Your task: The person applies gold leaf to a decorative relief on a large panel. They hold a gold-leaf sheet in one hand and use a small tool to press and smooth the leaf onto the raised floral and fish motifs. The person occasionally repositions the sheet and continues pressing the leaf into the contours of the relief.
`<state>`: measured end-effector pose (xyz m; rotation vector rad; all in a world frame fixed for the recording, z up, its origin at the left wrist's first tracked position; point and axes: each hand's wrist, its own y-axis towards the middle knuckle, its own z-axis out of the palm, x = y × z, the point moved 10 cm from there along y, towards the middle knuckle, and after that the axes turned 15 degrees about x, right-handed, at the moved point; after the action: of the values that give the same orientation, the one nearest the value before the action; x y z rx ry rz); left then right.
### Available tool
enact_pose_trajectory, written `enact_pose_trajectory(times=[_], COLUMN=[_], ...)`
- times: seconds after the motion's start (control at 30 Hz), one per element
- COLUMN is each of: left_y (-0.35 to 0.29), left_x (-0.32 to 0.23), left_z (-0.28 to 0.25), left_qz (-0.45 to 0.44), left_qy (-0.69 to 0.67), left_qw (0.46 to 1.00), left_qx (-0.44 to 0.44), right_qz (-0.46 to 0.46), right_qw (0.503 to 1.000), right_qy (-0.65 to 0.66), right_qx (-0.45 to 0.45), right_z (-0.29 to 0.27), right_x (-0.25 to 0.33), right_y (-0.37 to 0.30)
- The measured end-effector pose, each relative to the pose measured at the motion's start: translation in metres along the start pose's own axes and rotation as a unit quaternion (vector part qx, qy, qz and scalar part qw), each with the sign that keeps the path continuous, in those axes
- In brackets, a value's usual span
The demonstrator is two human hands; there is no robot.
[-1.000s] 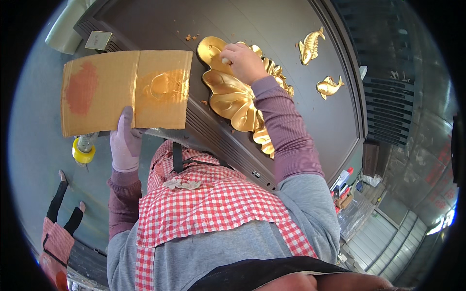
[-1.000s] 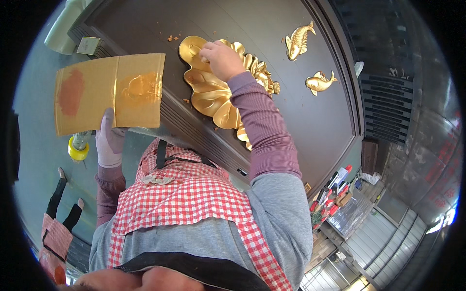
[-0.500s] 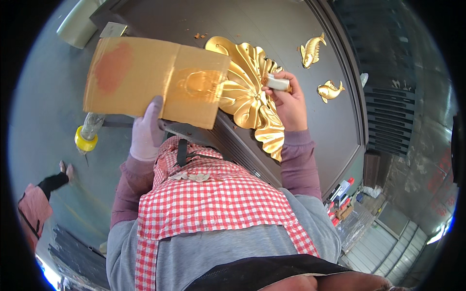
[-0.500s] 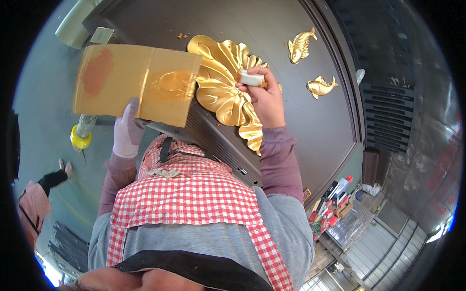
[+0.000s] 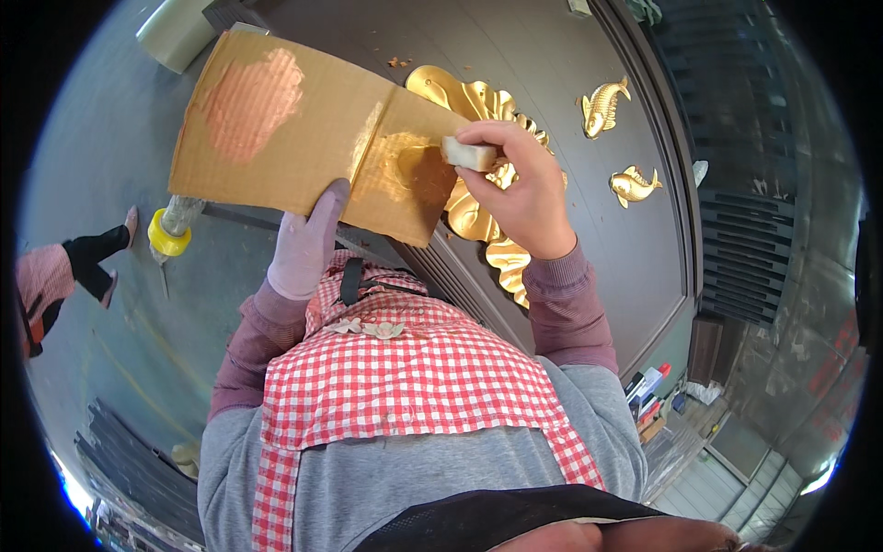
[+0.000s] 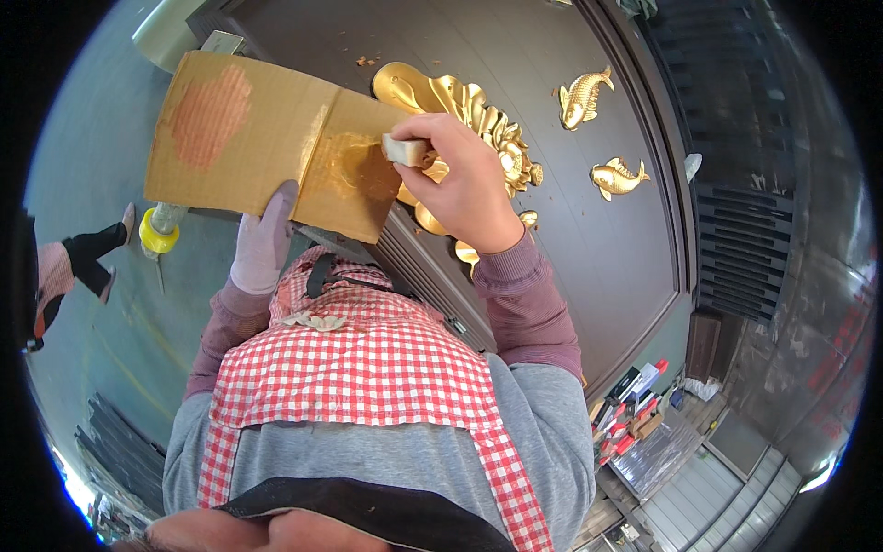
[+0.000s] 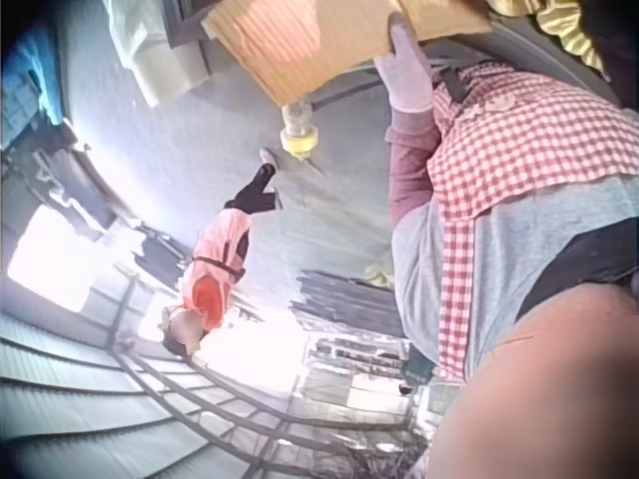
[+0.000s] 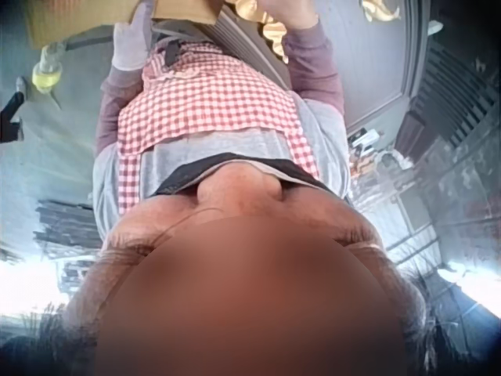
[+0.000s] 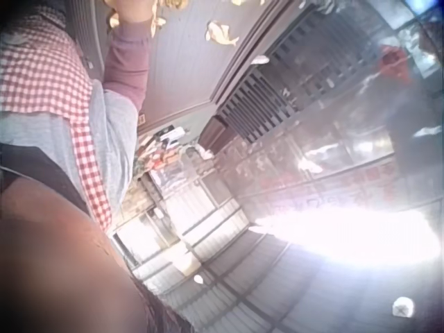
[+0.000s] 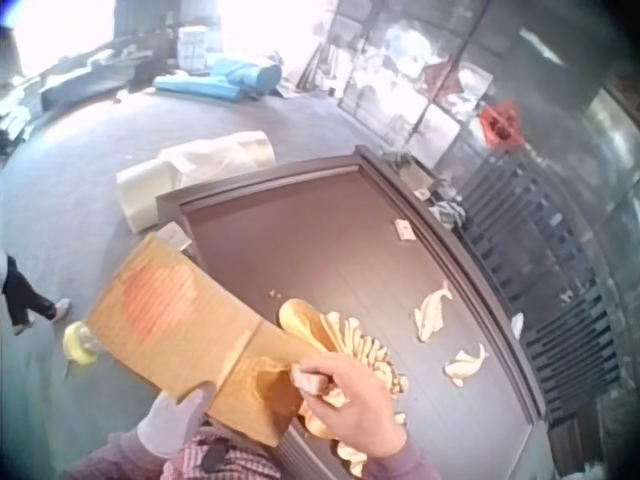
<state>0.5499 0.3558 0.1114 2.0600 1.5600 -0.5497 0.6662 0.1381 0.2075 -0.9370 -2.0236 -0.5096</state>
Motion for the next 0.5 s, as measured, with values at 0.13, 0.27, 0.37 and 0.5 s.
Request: enact_pose_trajectory(times=[0.13,0.27,0.37,0.5], left_y=[0.002,0.005,0.008,0.016], left_x=[-0.004,-0.001,0.008,0.012], left_z=[-0.002,0.004,0.012,0.011], left_qz=[-0.007,-0.003,-0.015,-0.012], left_qy=[-0.021,-0.023,-0.053,-0.044], left_qw=[1.000,1.000,0.998,0.999], left_qx=[0.014,0.018,0.024,0.025], right_qz=[-0.069,-0.061,-0.015,0.081], right_qw=[0.994,0.987,0.988,0.991], right_qy=[-0.082,-0.136,-0.143,0.050], right_qx=[0.024,0.062,0.047,-0.097], right_z=[0.009,0.017,0.004,-0.041], right_x=[0.020,0.011,-0.006,-0.074], right_y=[0.010,0.017,0.014,-0.013])
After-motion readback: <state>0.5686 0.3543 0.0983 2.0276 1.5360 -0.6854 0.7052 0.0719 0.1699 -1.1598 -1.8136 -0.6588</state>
